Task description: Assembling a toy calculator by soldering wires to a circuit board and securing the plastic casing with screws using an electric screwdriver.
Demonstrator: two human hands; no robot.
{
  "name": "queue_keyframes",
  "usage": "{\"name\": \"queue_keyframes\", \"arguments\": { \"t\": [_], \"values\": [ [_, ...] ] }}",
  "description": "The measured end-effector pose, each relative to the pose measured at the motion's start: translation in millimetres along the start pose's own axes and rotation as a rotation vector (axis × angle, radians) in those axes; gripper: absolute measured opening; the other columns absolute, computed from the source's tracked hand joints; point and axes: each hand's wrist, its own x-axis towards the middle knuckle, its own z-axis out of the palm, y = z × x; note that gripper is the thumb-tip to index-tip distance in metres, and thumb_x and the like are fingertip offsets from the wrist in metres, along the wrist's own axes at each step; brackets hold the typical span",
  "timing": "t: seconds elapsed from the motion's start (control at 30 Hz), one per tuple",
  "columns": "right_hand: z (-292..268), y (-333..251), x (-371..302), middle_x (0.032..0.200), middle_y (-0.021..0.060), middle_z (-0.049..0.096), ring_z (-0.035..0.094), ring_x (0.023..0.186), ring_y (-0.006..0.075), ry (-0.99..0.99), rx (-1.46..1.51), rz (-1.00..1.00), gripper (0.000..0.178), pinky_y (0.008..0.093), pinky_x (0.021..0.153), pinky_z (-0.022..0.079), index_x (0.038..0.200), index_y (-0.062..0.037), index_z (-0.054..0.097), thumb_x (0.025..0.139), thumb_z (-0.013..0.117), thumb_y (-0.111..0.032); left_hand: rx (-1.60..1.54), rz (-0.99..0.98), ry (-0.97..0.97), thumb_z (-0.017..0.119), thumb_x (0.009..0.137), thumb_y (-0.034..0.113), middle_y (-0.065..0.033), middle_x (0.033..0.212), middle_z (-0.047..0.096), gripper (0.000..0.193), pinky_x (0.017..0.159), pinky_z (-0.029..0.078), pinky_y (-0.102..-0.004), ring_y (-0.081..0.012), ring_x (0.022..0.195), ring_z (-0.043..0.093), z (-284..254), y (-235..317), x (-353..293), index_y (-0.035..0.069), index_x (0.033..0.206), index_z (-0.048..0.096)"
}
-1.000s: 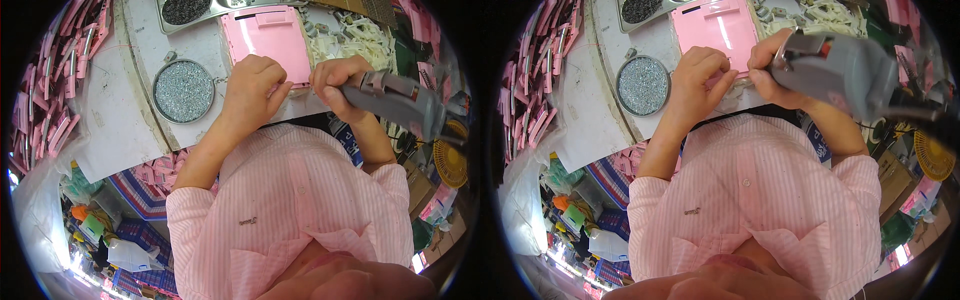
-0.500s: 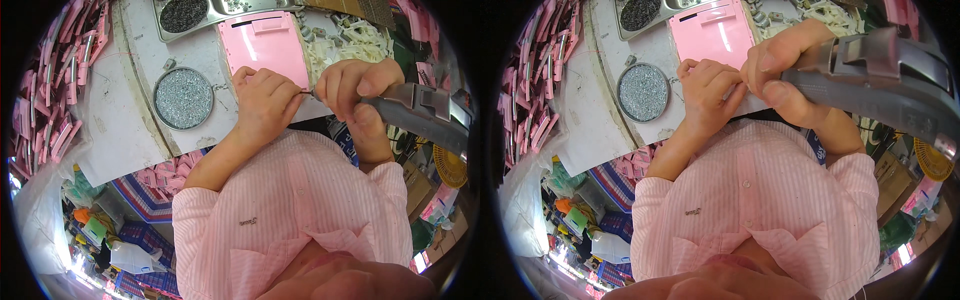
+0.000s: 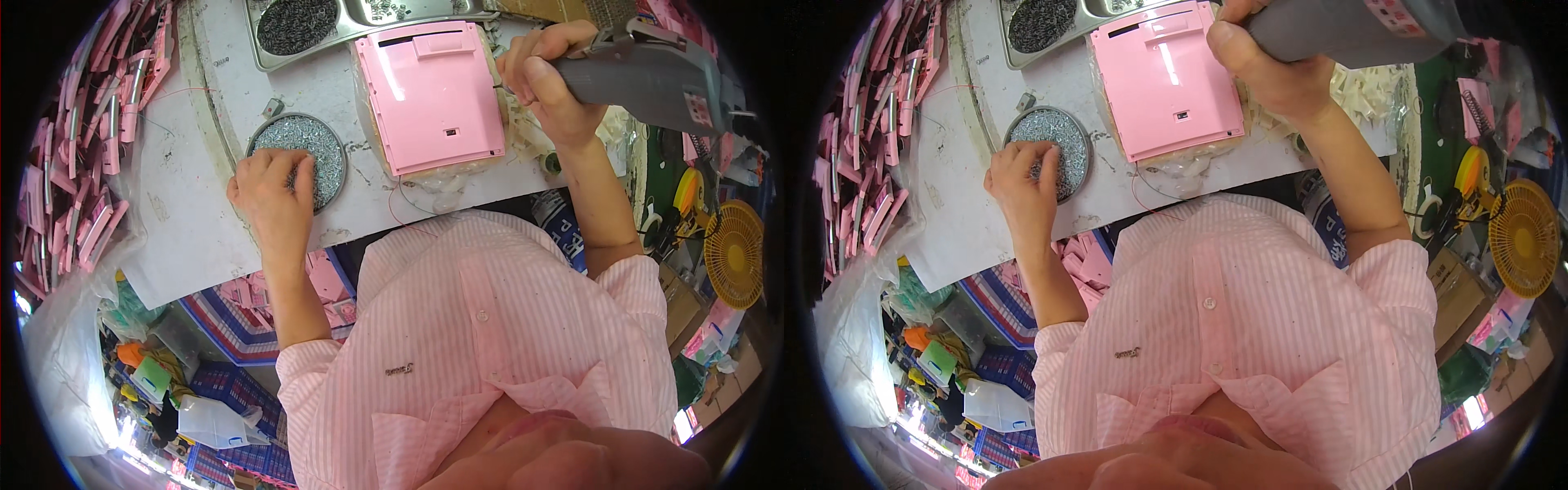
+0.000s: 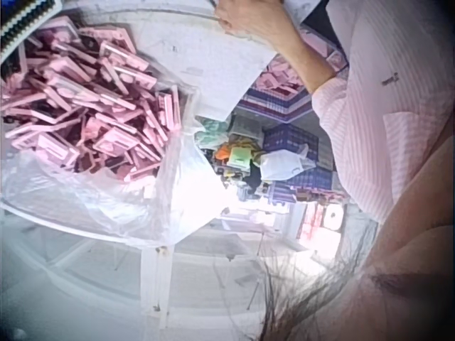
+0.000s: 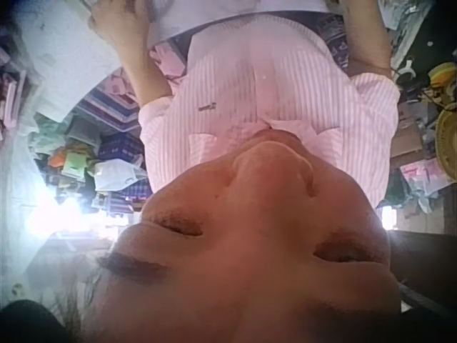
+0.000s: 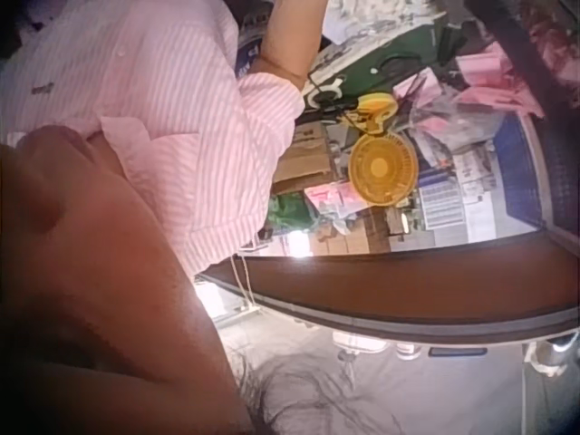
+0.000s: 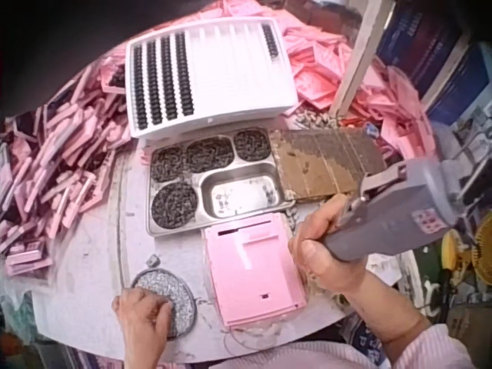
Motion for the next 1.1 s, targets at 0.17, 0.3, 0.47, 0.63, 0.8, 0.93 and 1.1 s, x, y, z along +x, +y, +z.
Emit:
{"name": "queue_keyframes", "arguments": {
  "t": [0.17, 0.3, 0.47, 0.63, 0.8, 0.93, 1.1],
  "values": [
    [-3.5, -2.1, 2.8, 0.068, 0.0064, 0.048, 0.04, 0.055, 0.0138, -0.02, -0.01, 0.046, 0.017, 0.0336, 0.055, 0.038, 0.109, -0.0086, 0.048, 0.094, 0.05, 0.0, -0.021, -0.118, 0.043, 0.078, 0.083, 0.021, -0.0017, 0.086, 0.065, 0.011, 0.085, 0.04, -0.0408, -0.0236, 0.089, 0.06, 0.9, -17.6, 4.4, 0.013, 0.082, 0.071],
    [-3.3, -34.9, 23.3, 0.068, 0.0014, 0.049, 0.039, 0.054, 0.0125, -0.095, 0.08, -0.016, 0.02, 0.0319, 0.058, 0.039, 0.117, -0.0129, 0.052, 0.097, 0.052, -0.01, -0.07, -0.065, 0.056, 0.077, 0.083, 0.019, -0.0028, 0.088, 0.066, 0.011, 0.083, 0.04, -0.0413, -0.0246, 0.089, 0.061, 2.1, -15.3, 6.0, 0.012, 0.081, 0.069],
    [24.5, -63.1, 25.9, 0.067, -0.0057, 0.049, 0.042, 0.054, 0.0092, -0.217, 0.151, -0.003, 0.022, 0.0289, 0.061, 0.039, 0.123, -0.0184, 0.051, 0.102, 0.055, -0.026, -0.234, 0.277, 0.196, 0.079, 0.078, 0.012, -0.0009, 0.089, 0.067, 0.014, 0.083, 0.038, -0.0385, -0.0209, 0.085, 0.062, 14.1, 51.5, 23.1, 0.013, 0.091, 0.071],
    [41.2, -67.4, 25.9, 0.068, -0.0065, 0.052, 0.05, 0.057, 0.008, -0.306, 0.139, 0.021, 0.028, 0.0269, 0.059, 0.041, 0.122, -0.0199, 0.049, 0.103, 0.061, -0.036, -0.544, 0.401, 0.145, 0.078, 0.078, 0.012, 0.0022, 0.088, 0.065, 0.016, 0.079, 0.033, -0.0387, -0.017, 0.082, 0.06, 29.2, 95.7, 23.8, 0.014, 0.093, 0.071],
    [42.6, -64.8, 18.2, 0.065, -0.0046, 0.051, 0.049, 0.054, 0.0093, -0.254, 0.134, 0.067, 0.028, 0.0279, 0.056, 0.041, 0.116, -0.0181, 0.048, 0.101, 0.065, -0.033, -0.575, 0.445, 0.136, 0.079, 0.076, 0.012, 0.0022, 0.086, 0.063, 0.018, 0.079, 0.033, -0.0387, -0.0178, 0.081, 0.058, 31.0, 103.2, 31.0, 0.014, 0.091, 0.07],
    [37.5, -64.6, 17.1, 0.064, -0.0035, 0.05, 0.048, 0.053, 0.01, -0.262, 0.125, 0.108, 0.029, 0.0281, 0.055, 0.04, 0.113, -0.0171, 0.048, 0.099, 0.067, -0.033, -0.529, 0.481, 0.094, 0.078, 0.077, 0.016, 0.0028, 0.087, 0.06, 0.016, 0.083, 0.031, -0.0408, -0.0171, 0.083, 0.058, 29.2, 104.0, 35.4, 0.016, 0.09, 0.068],
    [49.5, -67.8, 14.9, 0.064, -0.0035, 0.05, 0.048, 0.053, 0.0102, -0.172, 0.119, 0.083, 0.028, 0.0282, 0.055, 0.041, 0.113, -0.0168, 0.048, 0.099, 0.067, -0.033, -0.509, 0.509, 0.11, 0.079, 0.077, 0.018, 0.003, 0.088, 0.058, 0.016, 0.086, 0.031, -0.0411, -0.0168, 0.084, 0.056, 28.2, 103.7, 37.1, 0.017, 0.089, 0.068]
  ]
}}
